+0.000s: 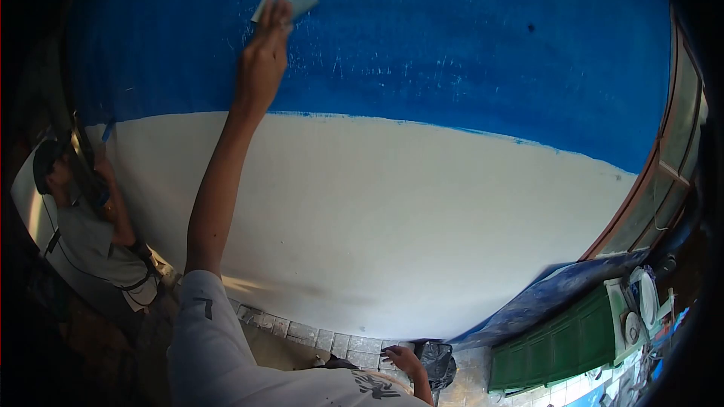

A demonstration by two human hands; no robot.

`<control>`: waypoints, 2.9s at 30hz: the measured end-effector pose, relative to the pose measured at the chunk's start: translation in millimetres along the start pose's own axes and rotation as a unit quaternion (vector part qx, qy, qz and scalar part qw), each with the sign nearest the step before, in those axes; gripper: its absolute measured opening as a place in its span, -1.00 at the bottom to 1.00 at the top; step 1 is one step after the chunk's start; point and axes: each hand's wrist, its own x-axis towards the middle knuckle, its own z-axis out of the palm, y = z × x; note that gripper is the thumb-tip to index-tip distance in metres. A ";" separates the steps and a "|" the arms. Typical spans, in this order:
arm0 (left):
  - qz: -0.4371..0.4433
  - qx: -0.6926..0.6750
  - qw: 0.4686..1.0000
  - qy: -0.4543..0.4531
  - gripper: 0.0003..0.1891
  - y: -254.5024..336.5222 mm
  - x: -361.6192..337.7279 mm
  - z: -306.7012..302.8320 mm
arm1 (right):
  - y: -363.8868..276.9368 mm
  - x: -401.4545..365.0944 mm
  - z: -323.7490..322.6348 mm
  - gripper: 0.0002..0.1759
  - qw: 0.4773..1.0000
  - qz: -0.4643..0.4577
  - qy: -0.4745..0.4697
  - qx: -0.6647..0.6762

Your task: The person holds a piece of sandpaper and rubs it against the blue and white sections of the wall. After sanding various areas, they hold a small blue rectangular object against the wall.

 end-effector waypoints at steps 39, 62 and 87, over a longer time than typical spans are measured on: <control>0.083 -0.023 0.996 -0.036 -0.44 4.6 14.8 2.7 | 15.2 29.6 12.0 -0.59 0.999 0.022 -0.030 -0.022; 0.052 -0.061 0.997 -0.006 -0.49 11.6 -2.6 9.3 | -17.2 52.2 28.9 -0.64 1.000 -0.017 0.024 0.000; 0.091 -0.030 0.995 0.005 -0.44 -42.6 -10.3 -7.4 | -290.1 18.4 67.3 -0.69 0.969 -0.209 0.131 0.019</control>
